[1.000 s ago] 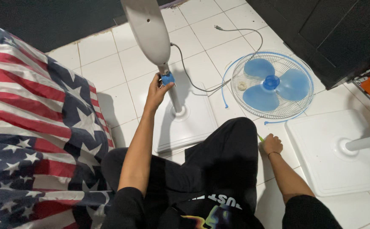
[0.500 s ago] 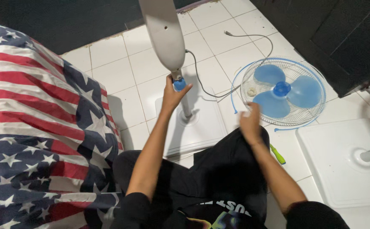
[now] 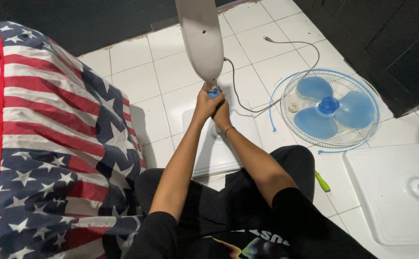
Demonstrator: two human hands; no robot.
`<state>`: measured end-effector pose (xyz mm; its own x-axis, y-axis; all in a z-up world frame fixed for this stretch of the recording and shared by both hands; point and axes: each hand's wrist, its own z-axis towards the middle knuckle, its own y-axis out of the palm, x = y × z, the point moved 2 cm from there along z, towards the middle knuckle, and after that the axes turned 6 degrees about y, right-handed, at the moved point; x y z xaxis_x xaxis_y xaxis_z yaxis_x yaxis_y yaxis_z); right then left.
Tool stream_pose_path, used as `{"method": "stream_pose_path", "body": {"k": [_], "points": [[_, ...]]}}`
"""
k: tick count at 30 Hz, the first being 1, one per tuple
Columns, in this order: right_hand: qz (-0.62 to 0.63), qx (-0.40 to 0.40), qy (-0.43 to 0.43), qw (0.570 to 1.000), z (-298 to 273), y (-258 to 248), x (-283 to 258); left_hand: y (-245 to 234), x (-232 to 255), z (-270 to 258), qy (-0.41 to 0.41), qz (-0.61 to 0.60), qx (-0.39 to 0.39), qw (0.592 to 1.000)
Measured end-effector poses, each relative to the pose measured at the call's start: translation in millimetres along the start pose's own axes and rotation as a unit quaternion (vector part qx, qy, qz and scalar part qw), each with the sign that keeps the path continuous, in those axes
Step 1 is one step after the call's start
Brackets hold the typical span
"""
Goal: The person sits on the floor and disassembles a pedestal fan, removing the front grille, unscrewing the blade cap by hand, and lifting off the blue blades. They then reassemble the fan by fitting the blades back onto the motor shaft, tightening the cap, and reattaching the front grille.
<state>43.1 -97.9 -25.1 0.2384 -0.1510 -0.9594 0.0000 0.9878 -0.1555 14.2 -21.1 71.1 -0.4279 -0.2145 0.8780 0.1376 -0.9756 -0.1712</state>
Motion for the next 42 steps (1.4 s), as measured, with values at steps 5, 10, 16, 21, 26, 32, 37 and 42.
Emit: {"method": "stream_pose_path", "body": {"k": [5,10,16,21,26,32,37,42], "points": [[-0.002,-0.041,-0.022,0.999,7.4,-3.8,1.8,-4.4,-19.7,7.4,0.002,-0.047,-0.039,0.998],[0.007,-0.09,-0.054,0.994,19.6,-7.2,1.8,-6.7,-21.4,15.6,-0.005,-0.048,-0.07,0.996],[-0.003,-0.154,0.021,0.988,7.7,-28.6,1.8,-28.8,-40.6,2.2,-0.008,-0.019,-0.137,0.99],[-0.14,-0.049,-0.02,0.989,-23.5,-73.2,-21.4,-53.5,-97.3,-45.9,-0.043,-0.013,-0.152,0.987],[-0.071,0.027,0.025,0.997,-41.5,-101.9,-73.0,-18.8,-126.0,-54.1,-0.049,0.032,-0.194,0.979],[-0.112,0.02,0.089,0.989,-51.1,-101.4,-103.0,-8.3,-122.9,-47.4,-0.067,0.02,-0.174,0.982],[-0.183,0.033,-0.007,0.982,-53.6,-51.6,-98.4,-6.4,-113.8,-51.2,-0.064,0.113,-0.123,0.984],[-0.191,0.095,0.048,0.976,-38.9,-17.6,-90.0,-4.8,-95.8,-48.0,-0.1,0.183,-0.075,0.975]]}}
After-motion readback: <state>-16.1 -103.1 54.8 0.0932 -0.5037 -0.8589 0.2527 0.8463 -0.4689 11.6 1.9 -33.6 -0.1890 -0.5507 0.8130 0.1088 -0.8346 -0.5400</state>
